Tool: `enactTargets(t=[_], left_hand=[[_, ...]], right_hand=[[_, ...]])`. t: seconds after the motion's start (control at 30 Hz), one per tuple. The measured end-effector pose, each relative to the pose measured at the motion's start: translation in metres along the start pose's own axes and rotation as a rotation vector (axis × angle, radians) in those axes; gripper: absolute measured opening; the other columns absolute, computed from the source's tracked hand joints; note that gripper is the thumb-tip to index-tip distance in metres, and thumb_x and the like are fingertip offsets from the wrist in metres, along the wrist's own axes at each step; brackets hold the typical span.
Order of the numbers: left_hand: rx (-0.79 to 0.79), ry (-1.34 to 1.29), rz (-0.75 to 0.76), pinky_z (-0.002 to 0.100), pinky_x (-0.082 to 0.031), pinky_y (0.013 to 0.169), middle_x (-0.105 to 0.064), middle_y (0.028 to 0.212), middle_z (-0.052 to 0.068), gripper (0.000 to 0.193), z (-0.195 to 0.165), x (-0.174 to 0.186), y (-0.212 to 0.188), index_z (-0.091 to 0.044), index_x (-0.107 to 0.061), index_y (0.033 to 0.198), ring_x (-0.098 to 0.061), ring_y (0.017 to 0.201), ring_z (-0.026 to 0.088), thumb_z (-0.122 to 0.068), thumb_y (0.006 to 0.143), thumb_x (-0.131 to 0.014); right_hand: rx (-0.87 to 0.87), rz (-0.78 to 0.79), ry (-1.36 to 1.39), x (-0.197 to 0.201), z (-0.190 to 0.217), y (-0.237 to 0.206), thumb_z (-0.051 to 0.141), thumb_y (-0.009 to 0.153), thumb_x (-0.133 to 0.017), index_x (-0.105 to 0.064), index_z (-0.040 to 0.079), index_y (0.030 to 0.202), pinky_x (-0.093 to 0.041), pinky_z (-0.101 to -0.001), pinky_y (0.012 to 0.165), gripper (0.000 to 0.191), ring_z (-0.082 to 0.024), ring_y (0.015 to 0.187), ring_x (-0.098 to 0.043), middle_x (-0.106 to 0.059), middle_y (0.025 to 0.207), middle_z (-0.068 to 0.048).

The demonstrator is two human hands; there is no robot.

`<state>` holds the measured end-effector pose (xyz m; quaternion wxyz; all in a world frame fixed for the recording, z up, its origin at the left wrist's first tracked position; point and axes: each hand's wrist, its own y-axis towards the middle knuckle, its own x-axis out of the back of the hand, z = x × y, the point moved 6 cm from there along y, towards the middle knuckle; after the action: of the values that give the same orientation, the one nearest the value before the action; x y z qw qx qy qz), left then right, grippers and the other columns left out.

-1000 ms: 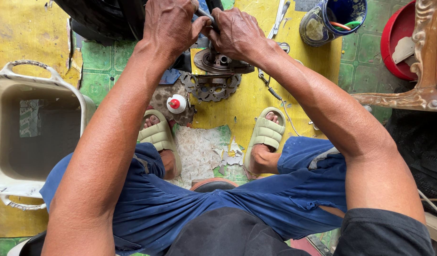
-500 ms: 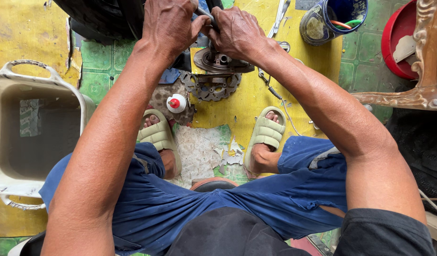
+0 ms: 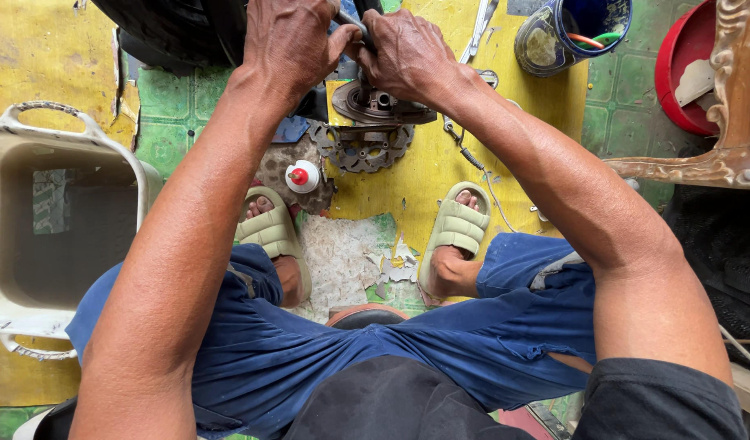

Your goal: The person sits on the workshop floor repairing a motorcycle front brake assembly. They use a socket wrench to loosen and tighten bolts on the brake caliper and disc, pick small bolts from a dish, apply liquid from a bottle to the parts, and reposition the assembly while working by hand.

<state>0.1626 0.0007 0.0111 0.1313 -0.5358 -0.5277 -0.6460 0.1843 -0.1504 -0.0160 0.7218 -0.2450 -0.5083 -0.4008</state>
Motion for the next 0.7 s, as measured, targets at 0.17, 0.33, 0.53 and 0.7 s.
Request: enactTargets(t=[0.17, 0.33, 0.53, 0.7], left_hand=[[0.019, -0.025, 0.029, 0.042, -0.05, 0.061, -0.067, 0.075, 0.01, 0.03, 0.0032, -0.0028, -0.0001, -0.009, -0.075, 0.087, -0.066, 0.068, 0.029, -0.035, 0.085, -0.09], [0.033, -0.047, 0.04, 0.042, -0.05, 0.061, -0.067, 0.075, 0.009, 0.029, 0.0044, -0.0055, -0.001, -0.009, -0.075, 0.087, -0.067, 0.068, 0.029, -0.034, 0.085, -0.09], [0.028, -0.041, 0.044, 0.043, -0.049, 0.062, -0.068, 0.075, 0.009, 0.029, 0.003, -0.0053, -0.0009, -0.009, -0.076, 0.087, -0.067, 0.068, 0.029, -0.034, 0.086, -0.09], [0.027, -0.048, 0.031, 0.044, -0.049, 0.061, -0.068, 0.075, 0.009, 0.026, 0.0023, -0.0022, -0.0007, -0.01, -0.077, 0.089, -0.066, 0.068, 0.029, -0.032, 0.085, -0.089]], right_hand=[[0.001, -0.011, 0.006, 0.0005, -0.0003, 0.0005, 0.037, 0.102, -0.066, -0.063, 0.0, 0.095, -0.053, -0.0583, 0.067, 0.037, -0.05, 0.075, -0.067, -0.067, 0.078, -0.028], [0.006, -0.009, 0.005, -0.0005, -0.0007, -0.0002, 0.036, 0.101, -0.066, -0.062, 0.0, 0.095, -0.053, -0.0581, 0.067, 0.036, -0.049, 0.075, -0.067, -0.067, 0.078, -0.027], [-0.021, 0.004, 0.01, -0.0013, -0.0013, 0.0002, 0.037, 0.101, -0.067, -0.063, 0.001, 0.095, -0.053, -0.0585, 0.067, 0.038, -0.05, 0.075, -0.067, -0.067, 0.078, -0.028], [-0.005, -0.01, 0.009, 0.0004, -0.0003, -0.0002, 0.037, 0.101, -0.067, -0.062, 0.0, 0.095, -0.053, -0.0581, 0.067, 0.038, -0.049, 0.076, -0.067, -0.067, 0.079, -0.027]])
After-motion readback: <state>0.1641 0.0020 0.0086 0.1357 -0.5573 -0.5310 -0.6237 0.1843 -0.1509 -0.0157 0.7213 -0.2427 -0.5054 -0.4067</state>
